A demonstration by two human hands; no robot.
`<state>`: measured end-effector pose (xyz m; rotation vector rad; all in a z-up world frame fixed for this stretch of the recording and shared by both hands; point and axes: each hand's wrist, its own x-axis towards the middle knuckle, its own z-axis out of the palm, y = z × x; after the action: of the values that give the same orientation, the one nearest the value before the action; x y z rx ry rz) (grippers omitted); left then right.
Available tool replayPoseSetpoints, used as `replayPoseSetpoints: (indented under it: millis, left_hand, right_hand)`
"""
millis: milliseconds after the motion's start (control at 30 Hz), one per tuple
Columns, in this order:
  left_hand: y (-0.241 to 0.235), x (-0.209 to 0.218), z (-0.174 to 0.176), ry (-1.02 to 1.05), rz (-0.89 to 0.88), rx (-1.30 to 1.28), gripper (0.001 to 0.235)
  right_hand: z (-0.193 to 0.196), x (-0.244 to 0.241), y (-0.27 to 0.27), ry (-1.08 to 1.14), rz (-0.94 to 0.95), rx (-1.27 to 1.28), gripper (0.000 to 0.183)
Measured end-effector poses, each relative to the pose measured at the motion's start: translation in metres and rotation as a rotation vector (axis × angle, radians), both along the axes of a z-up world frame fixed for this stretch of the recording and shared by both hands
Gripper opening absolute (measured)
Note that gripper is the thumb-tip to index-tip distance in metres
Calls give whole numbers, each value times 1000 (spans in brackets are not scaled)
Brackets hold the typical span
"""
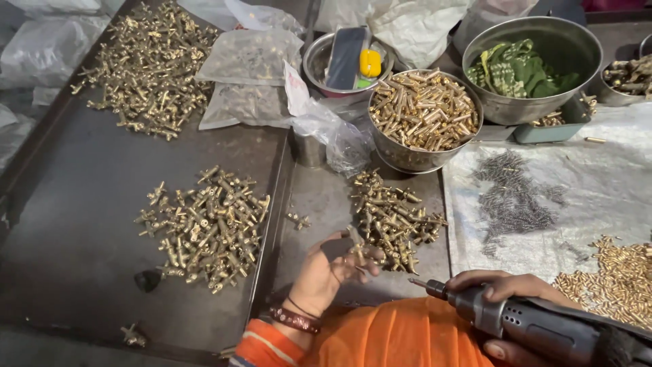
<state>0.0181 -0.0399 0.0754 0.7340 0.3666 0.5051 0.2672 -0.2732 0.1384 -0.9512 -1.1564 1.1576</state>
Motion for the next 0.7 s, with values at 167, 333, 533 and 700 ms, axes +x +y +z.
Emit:
replayPoseSetpoints:
  millis: [167,333,533,700]
  left_hand:
    - [-5,1,-40,137,191,80,27]
    - [4,-14,-65,184,247,26,25]
    - [13,-13,-102,271,239,285,46]
    - [10,1,-46,227,56,188,45]
  right_hand:
    - [0,-3,-5,-17,-63,-11,47]
    - [0,4,2,-49,24,-30,47]
    - [-10,-4,16,219,-8,-17,49]
    - [-23,-6,20,221,-80,-38,46]
